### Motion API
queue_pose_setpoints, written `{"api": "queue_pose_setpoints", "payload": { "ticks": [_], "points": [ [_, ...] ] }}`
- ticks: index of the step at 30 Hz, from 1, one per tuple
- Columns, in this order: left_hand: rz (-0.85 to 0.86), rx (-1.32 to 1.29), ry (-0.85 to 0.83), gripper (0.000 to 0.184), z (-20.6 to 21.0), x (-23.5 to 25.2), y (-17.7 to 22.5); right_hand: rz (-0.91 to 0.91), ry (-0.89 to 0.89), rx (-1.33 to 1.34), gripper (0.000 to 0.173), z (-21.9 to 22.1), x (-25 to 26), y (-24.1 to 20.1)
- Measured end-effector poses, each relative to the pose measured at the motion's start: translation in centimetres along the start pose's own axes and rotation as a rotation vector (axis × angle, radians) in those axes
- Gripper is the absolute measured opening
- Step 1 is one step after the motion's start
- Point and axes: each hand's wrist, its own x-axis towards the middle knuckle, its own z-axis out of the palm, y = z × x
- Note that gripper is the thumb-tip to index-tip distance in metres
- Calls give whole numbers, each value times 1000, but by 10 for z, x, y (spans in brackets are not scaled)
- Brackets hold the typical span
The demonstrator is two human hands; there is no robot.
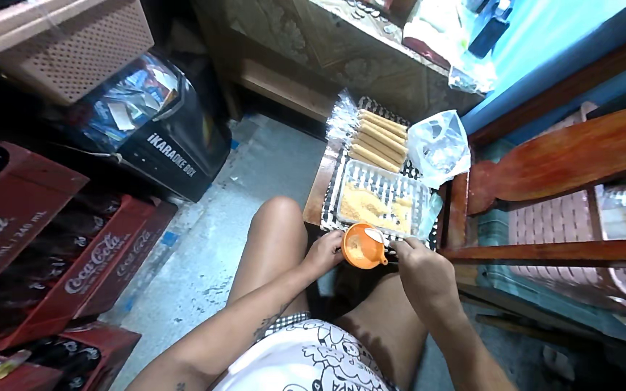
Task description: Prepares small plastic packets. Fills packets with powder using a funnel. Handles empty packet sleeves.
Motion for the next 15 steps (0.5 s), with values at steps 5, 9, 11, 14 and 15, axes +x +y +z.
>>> {"api": "queue_pose_setpoints", "payload": {
  "ticks": [5, 9, 11, 14, 15],
  "points": [
    [-23, -4, -36, 23, -1, 0, 2, 53, 64, 116, 20, 17, -9, -9],
    [-37, -2, -48, 24, -1, -1, 1, -41, 115, 120, 21, 18, -13, -9],
    [-43, -11, -54, 24, -1, -1, 0, -32, 127, 95, 19, 15, -13, -3],
    [-15, -14, -37, 23, 1, -1, -3, -3, 125, 52, 19, 19, -14, 3],
    [-14, -16, -39, 23, 1, -1, -3, -3, 108, 62, 20, 20, -15, 3]
  ]
}}
